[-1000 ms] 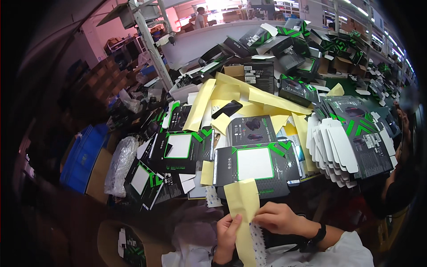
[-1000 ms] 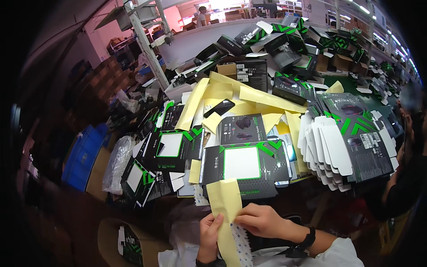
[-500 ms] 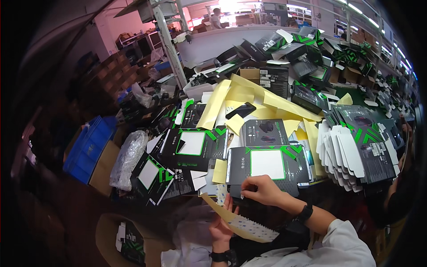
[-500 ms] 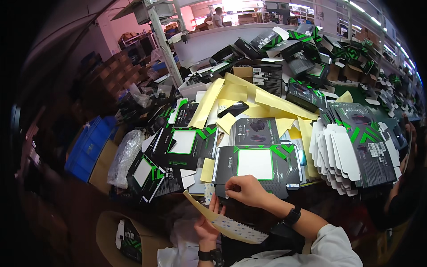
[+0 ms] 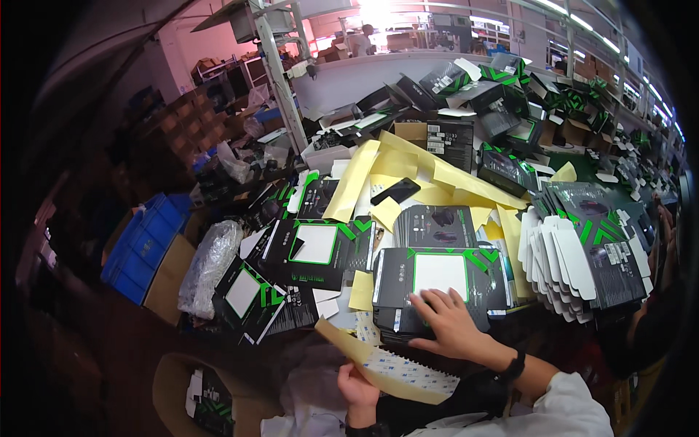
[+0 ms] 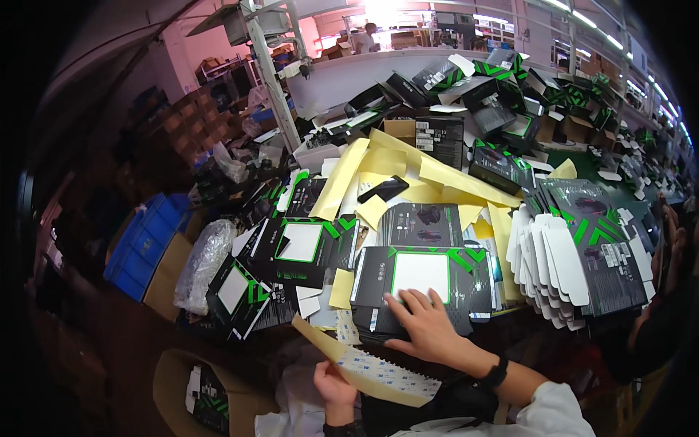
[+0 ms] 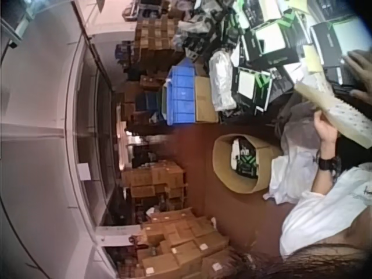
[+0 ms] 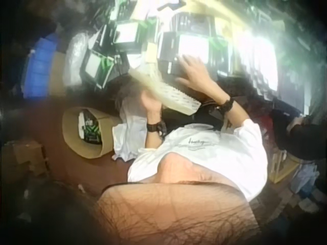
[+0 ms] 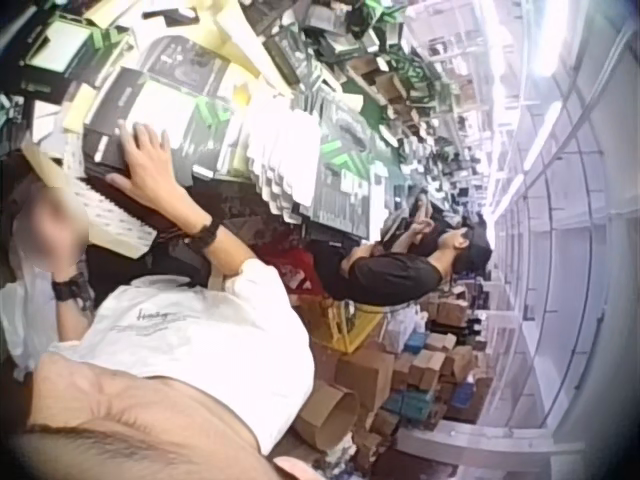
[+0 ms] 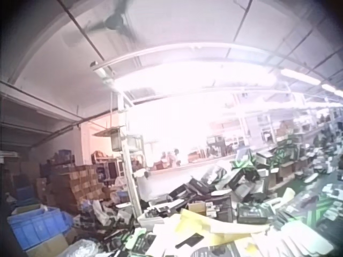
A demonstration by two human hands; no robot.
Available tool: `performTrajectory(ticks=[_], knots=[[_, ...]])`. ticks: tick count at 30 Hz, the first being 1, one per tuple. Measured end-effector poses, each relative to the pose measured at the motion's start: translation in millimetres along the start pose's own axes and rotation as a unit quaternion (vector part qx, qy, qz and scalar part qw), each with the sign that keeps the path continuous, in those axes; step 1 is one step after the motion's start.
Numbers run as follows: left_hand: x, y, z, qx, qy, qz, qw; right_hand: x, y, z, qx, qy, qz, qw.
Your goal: Apply adhesive labels or stickers to electronic component boxes.
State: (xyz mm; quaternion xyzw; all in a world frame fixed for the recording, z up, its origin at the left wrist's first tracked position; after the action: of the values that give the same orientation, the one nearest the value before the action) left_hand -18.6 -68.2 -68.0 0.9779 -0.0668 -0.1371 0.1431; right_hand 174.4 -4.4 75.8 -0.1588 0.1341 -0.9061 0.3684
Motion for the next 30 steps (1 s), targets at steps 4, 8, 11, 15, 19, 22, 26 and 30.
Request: performTrajectory(ticks=[4,8,11,15,19,22,26,30], knots=[[0.4,7.1,-6.6,-0.01,-0.105,-0.056,0.993,-8.2,17.9,14.5,0.021,-0.042,0.045,0.998],[0.4,17.4,-29.4,0.049,-0.152,-0.066,0.985,-5.4,21.2,73.9,-0.1,-0.14,0.045,0.984],[0.9,28.5,-50.2,0.07,-0.159,-0.062,0.983,-3.3,35.9,127.9,-0.235,-0.193,0.052,0.951],[8.6,35.4,-73.0,0.054,-0.244,-0.059,0.966,-26.6,91.6,113.0,-0.37,-0.16,0.003,0.915],[9.1,50.0,-98.2,0.008,-0.313,-0.132,0.94,-40.2,109.7,80.4,-0.661,-0.423,-0.17,0.596],[8.6,51.7,-96.3,-0.011,-0.327,-0.152,0.932,-34.4,118.7,25.0,-0.305,-0.603,-0.375,0.635],[15.9,52.6,-107.9,-0.023,-0.413,-0.16,0.896,20.3,139.4,-22.9,0.166,-0.648,-0.231,0.707],[30.3,49.8,-115.1,-0.019,-0.463,-0.103,0.88,24.1,119.6,35.5,0.028,-0.546,-0.12,0.829]])
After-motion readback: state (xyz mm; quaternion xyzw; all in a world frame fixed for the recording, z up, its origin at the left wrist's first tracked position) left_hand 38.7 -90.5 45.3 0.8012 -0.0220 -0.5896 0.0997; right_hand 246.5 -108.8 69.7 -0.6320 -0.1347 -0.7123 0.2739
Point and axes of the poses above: each hand's wrist, its own y-axis away from the middle knuckle, its own z-axis out of the back of the hand, x = y × z, the point moved 5 cm from there along -y, towards the middle knuckle, and after that the axes turned 10 degrees about z, right-handed, at the moved point
